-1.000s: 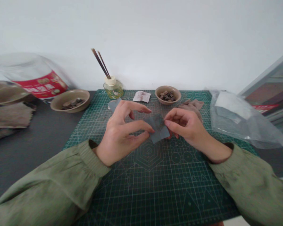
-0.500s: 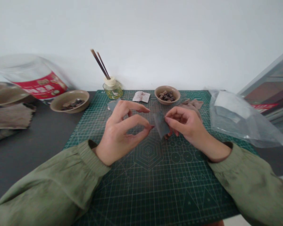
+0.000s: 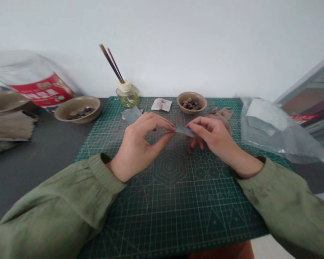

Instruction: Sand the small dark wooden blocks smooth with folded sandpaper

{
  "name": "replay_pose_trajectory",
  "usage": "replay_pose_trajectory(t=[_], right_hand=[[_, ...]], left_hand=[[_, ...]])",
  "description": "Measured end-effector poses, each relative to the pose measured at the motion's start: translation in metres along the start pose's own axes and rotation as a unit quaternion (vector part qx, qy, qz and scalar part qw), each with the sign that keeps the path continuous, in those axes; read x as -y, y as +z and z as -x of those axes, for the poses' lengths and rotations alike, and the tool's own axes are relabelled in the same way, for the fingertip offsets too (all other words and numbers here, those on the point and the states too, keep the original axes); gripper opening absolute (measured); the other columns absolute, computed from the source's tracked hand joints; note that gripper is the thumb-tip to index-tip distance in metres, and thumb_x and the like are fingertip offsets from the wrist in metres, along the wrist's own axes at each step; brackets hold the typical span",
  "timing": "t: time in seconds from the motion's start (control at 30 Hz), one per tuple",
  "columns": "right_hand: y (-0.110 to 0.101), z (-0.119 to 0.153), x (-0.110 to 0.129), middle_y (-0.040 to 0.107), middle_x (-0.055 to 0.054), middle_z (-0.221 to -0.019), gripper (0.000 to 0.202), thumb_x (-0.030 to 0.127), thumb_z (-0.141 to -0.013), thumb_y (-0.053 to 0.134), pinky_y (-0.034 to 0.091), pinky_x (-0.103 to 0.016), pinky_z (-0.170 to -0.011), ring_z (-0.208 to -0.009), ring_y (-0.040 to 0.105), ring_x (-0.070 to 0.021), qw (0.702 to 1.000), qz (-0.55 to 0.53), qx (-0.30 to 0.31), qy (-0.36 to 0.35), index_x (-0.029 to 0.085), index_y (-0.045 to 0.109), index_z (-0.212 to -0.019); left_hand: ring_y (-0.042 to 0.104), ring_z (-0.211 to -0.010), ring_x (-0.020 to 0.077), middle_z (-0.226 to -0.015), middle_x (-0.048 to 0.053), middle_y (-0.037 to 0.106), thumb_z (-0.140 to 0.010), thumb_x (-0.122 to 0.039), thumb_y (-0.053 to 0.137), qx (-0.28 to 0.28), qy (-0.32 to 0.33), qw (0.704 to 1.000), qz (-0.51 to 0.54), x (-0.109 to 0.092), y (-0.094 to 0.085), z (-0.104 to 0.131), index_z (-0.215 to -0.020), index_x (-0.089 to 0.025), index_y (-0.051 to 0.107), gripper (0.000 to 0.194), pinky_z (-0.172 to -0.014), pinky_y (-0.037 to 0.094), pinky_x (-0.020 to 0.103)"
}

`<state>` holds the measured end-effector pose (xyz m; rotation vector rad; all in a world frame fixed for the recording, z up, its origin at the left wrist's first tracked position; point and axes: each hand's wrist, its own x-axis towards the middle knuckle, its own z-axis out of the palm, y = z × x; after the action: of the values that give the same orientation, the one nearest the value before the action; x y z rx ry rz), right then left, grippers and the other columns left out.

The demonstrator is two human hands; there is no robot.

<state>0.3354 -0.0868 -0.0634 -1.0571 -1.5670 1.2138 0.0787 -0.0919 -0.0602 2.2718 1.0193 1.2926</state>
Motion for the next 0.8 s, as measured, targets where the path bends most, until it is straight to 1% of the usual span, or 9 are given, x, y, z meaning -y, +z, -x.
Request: replay_pose_trajectory(t=[0.1,0.2,0.3,0.37,0.43,0.53,0.63,0.7,0.8], right_hand=[[-0.0035,-0.0001,-0.0018,0.079,-0.004,-0.086,0.043,0.061,-0.110,0.068,0.043,-0.027,-0.046,-0.058,0.068,-0.0146,0.997,0.045,-0.035,-0.045,0.020,0.076,-0.101],[-0.0059,0.0017,-0.0024,0.079,-0.005,-0.099,0.038,0.061,-0.109,0.072,0.048,-0.030,-0.053,-0.066,0.070,-0.0163,0.987,0.122,-0.056,-0.085,0.023,0.076,-0.113],[-0.0056,0.0029,-0.0024,0.079,-0.007,-0.112,0.042,0.058,-0.101,0.085,0.053,-0.031,-0.059,-0.074,0.073,-0.0182,0.980,0.147,-0.090,-0.102,0.025,0.073,-0.122],[-0.0040,0.0031,-0.0022,0.079,-0.006,-0.106,0.040,0.057,-0.099,0.088,0.054,-0.031,-0.058,-0.072,0.073,-0.0183,0.984,0.126,-0.091,-0.087,0.024,0.073,-0.117],[-0.0018,0.0028,-0.0018,0.081,-0.006,-0.099,0.039,0.056,-0.097,0.090,0.053,-0.029,-0.053,-0.070,0.075,-0.0188,0.993,0.083,-0.067,-0.059,0.023,0.074,-0.111],[0.0011,0.0020,-0.0019,0.084,-0.008,-0.100,0.043,0.054,-0.090,0.097,0.051,-0.026,-0.044,-0.071,0.079,-0.0210,1.000,0.012,-0.019,-0.011,0.021,0.076,-0.108],[0.0017,0.0010,-0.0028,0.085,-0.007,-0.094,0.046,0.050,-0.082,0.103,0.052,-0.023,-0.043,-0.071,0.082,-0.0226,1.000,-0.019,0.016,0.011,0.020,0.076,-0.106],[0.0010,0.0005,-0.0034,0.084,-0.006,-0.088,0.045,0.049,-0.082,0.103,0.053,-0.022,-0.044,-0.070,0.082,-0.0223,0.999,-0.021,0.028,0.007,0.019,0.077,-0.103],[0.0000,0.0001,-0.0035,0.084,-0.006,-0.084,0.043,0.051,-0.085,0.101,0.052,-0.022,-0.045,-0.067,0.081,-0.0209,1.000,-0.017,0.019,-0.003,0.018,0.078,-0.101]], left_hand=[[0.076,-0.081,0.0218,-0.092,0.007,0.082,-0.101,-0.045,0.087,0.035,-0.168,0.974,0.145,0.0068,0.0064,-0.0010,-0.113,-0.018,0.078,0.031,-0.074,0.061,0.035],[0.080,-0.077,0.0212,-0.092,0.007,0.084,-0.096,-0.049,0.093,0.055,-0.247,0.936,0.245,0.0094,0.0094,-0.0024,-0.124,-0.016,0.074,0.047,-0.068,0.061,0.031],[0.083,-0.078,0.0218,-0.095,0.007,0.086,-0.092,-0.049,0.096,0.051,-0.267,0.921,0.278,0.0076,0.0094,-0.0035,-0.121,-0.017,0.074,0.048,-0.069,0.063,0.031],[0.083,-0.079,0.0217,-0.097,0.008,0.086,-0.091,-0.048,0.097,0.054,-0.273,0.915,0.291,0.0060,0.0092,-0.0039,-0.113,-0.017,0.075,0.045,-0.071,0.065,0.032],[0.083,-0.079,0.0212,-0.096,0.008,0.086,-0.090,-0.049,0.099,0.071,-0.277,0.911,0.297,0.0047,0.0093,-0.0041,-0.106,-0.017,0.075,0.043,-0.072,0.065,0.032],[0.082,-0.078,0.0204,-0.089,0.007,0.086,-0.087,-0.050,0.100,0.111,-0.282,0.905,0.300,0.0027,0.0094,-0.0040,-0.100,-0.017,0.076,0.043,-0.072,0.064,0.030],[0.080,-0.079,0.0191,-0.088,0.006,0.086,-0.089,-0.047,0.097,0.147,-0.288,0.902,0.285,0.0008,0.0093,-0.0035,-0.099,-0.017,0.076,0.038,-0.071,0.063,0.028],[0.077,-0.075,0.0170,-0.086,0.005,0.084,-0.090,-0.045,0.096,0.152,-0.282,0.911,0.260,0.0007,0.0096,-0.0029,-0.098,-0.017,0.076,0.035,-0.067,0.060,0.026],[0.071,-0.073,0.0145,-0.087,0.003,0.081,-0.084,-0.043,0.101,0.109,-0.249,0.942,0.199,0.0022,0.0106,-0.0027,-0.102,-0.017,0.078,0.039,-0.065,0.056,0.025]])
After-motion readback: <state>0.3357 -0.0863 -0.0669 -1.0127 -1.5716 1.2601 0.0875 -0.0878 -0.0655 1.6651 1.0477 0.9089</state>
